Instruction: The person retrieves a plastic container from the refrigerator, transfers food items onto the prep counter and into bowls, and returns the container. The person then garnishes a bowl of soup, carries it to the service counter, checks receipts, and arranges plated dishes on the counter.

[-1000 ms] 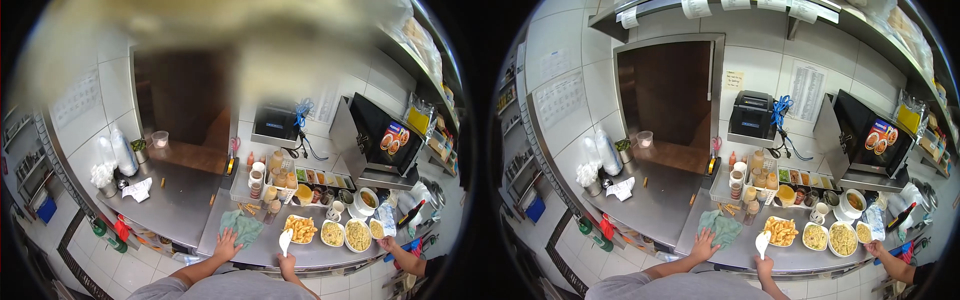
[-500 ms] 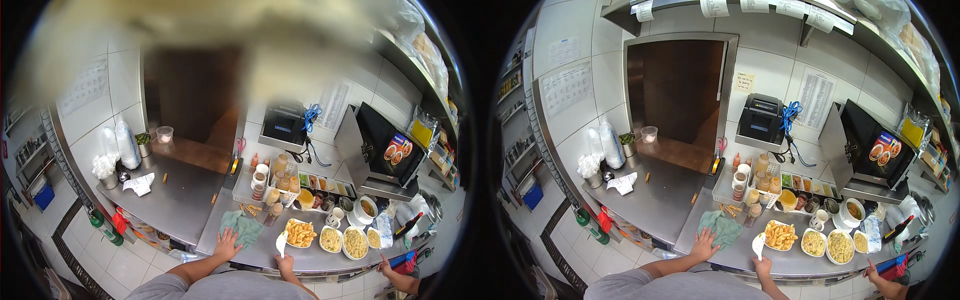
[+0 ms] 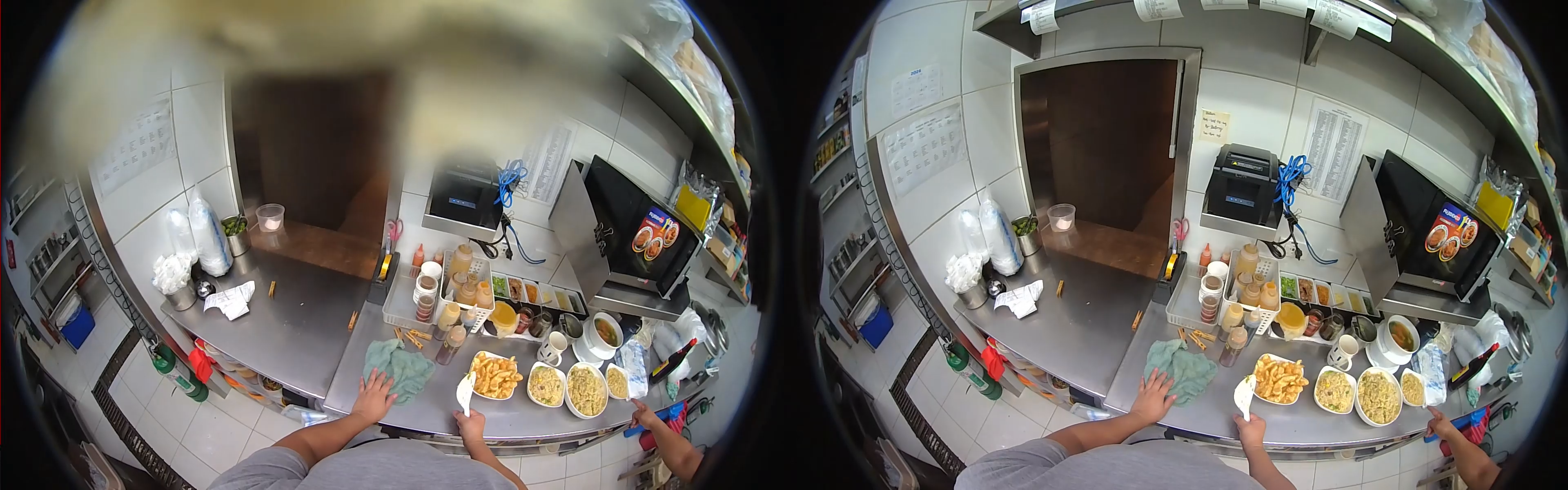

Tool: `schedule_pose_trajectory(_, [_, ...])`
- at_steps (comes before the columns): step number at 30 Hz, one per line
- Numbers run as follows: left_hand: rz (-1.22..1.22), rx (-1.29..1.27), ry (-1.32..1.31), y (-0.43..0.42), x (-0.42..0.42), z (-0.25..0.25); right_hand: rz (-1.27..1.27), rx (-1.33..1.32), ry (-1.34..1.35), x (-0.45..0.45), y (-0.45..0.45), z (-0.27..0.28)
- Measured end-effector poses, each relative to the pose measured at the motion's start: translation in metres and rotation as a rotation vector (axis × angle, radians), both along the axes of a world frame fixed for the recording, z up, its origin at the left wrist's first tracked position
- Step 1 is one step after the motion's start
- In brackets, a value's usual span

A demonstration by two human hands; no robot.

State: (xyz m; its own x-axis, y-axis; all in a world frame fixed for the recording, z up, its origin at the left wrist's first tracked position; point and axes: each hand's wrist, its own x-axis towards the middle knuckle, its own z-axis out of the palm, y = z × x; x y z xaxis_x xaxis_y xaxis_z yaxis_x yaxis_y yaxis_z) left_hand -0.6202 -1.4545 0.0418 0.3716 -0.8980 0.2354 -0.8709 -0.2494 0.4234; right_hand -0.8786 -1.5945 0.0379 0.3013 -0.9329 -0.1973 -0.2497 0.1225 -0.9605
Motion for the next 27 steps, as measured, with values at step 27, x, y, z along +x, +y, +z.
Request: schedule_pose_trajectory(27, [-0.011, -0.238, 0.007, 0.003, 0.002, -0.009, 0.024, -0.054, 0.031, 0.002, -0.001, -0.004])
